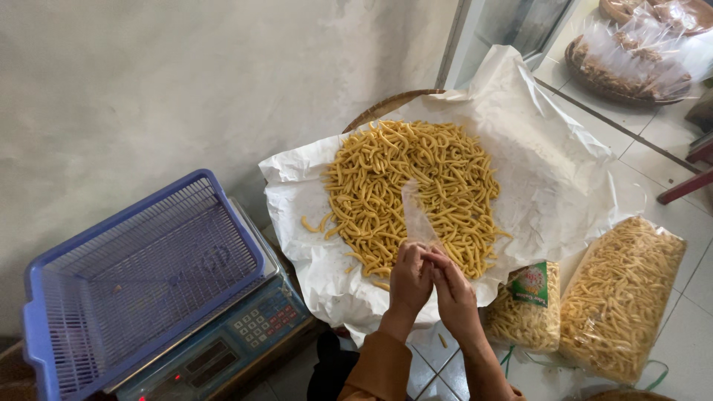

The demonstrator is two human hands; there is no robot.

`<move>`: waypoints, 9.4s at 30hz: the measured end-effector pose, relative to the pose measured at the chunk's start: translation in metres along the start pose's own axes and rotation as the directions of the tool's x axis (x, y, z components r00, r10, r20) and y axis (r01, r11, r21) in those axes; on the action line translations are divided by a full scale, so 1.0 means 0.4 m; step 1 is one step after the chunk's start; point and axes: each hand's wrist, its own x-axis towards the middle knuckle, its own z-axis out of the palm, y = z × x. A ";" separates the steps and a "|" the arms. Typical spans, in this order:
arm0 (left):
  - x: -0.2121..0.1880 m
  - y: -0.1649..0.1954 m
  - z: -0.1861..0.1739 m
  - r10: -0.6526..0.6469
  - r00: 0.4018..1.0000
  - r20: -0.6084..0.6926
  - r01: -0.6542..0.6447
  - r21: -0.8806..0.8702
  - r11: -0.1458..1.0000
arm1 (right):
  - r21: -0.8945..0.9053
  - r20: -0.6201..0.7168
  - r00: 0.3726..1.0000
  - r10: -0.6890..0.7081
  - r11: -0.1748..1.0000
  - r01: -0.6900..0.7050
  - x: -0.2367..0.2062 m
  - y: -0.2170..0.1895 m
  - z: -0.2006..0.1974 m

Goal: The person sits on the floor and fills clear plastic bags with yellow corn snack sticks from a large pile on paper, weighs each filled bag on a digital scale, seals the bags, and places the finished bags on a woven tray.

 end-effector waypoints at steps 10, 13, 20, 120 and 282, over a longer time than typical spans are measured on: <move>-0.055 0.101 0.020 0.390 0.909 0.149 -0.409 0.130 0.903 | 0.779 0.026 0.928 0.372 0.574 -0.252 0.132 0.091 -0.056; -0.078 0.107 0.026 0.506 0.831 0.233 -0.539 0.107 0.836 | 0.783 -0.018 0.914 0.406 0.574 -0.239 0.174 0.097 -0.087; -0.123 0.123 0.043 0.590 0.731 0.343 -0.635 0.023 0.772 | 0.762 -0.192 0.893 0.407 0.635 -0.125 0.188 0.174 -0.180; 0.100 -0.201 -0.144 -0.734 0.672 0.099 -0.072 -0.978 -0.198 | 0.401 0.037 0.827 0.560 0.750 -0.526 0.420 0.330 0.039; 0.116 -0.181 -0.070 -0.762 0.633 0.136 -0.104 -0.961 -0.258 | 0.797 0.081 0.950 0.301 0.553 -0.243 0.498 0.089 -0.087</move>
